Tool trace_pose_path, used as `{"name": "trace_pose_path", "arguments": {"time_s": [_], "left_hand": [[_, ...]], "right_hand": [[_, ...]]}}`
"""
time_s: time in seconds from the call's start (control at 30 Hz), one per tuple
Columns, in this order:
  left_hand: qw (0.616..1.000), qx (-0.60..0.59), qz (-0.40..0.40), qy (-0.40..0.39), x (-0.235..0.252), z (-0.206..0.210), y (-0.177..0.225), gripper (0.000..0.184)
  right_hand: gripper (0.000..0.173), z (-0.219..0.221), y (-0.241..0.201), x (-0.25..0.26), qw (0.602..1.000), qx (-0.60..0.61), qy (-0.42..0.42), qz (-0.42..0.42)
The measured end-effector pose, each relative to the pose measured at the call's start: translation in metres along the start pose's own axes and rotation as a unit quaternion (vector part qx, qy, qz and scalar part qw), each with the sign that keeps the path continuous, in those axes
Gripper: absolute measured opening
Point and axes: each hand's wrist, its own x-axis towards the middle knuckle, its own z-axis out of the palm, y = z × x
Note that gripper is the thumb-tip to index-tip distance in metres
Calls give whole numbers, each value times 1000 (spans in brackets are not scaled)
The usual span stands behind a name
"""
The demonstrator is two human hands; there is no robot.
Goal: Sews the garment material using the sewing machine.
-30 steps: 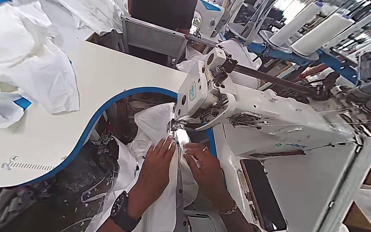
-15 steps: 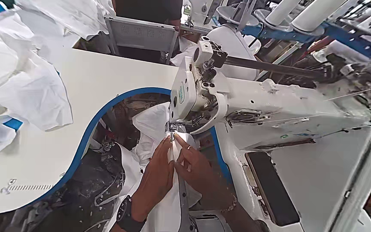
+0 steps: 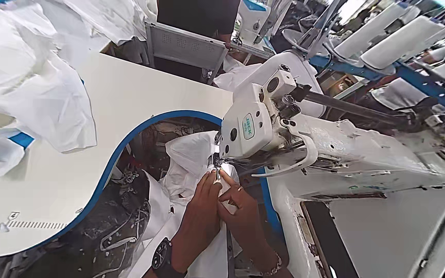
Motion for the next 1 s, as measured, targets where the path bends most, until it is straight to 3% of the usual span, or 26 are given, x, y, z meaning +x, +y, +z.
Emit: {"name": "trace_pose_path", "arguments": {"time_s": [0.17, 0.23, 0.3, 0.37, 0.4, 0.43, 0.5, 0.57, 0.63, 0.7, 0.77, 0.9, 1.0], "left_hand": [[996, -66, -58, 24, 10, 7, -10, 29], [996, -40, -76, 9, 16, -1, -6, 37], [987, -34, -133, -88, 11, -32, 17, 43], [932, -89, -213, -278, -6, -71, 39, 54], [909, -114, -232, -328, -19, -78, 49, 52], [906, -134, -236, -326, -35, -79, 55, 49], [928, -175, -220, -243, -59, -74, 54, 42], [937, -222, -200, -183, -66, -66, 47, 40], [938, -252, -181, -156, -70, -54, 38, 38], [938, -250, -183, -155, -68, -51, 29, 38], [933, -254, -191, -172, -50, -53, 18, 39], [920, -197, -189, -281, -41, -72, 35, 59], [917, -136, -196, -321, -40, -77, 37, 60]], "right_hand": [[17, 19, -18, 2, 969, -224, 83, -69], [17, 5, -25, -6, 963, -256, 60, -55], [17, -31, -35, -36, 964, -267, -17, 4], [21, -58, -25, -72, 968, -212, -93, 96], [22, -70, -10, -87, 970, -152, -129, 140], [24, -82, 5, -98, 967, -82, -165, 174], [28, -93, 4, -96, 975, -40, -186, 114], [28, -90, -48, -77, 971, -162, -174, -32], [13, -67, -96, -78, 936, -284, -186, -92], [11, -41, -103, -97, 919, -316, -235, -26], [23, -45, -101, -88, 908, -323, -259, 64], [18, -58, -122, -72, 904, -337, -261, 39], [12, -43, -103, -75, 904, -316, -283, 46]]}}
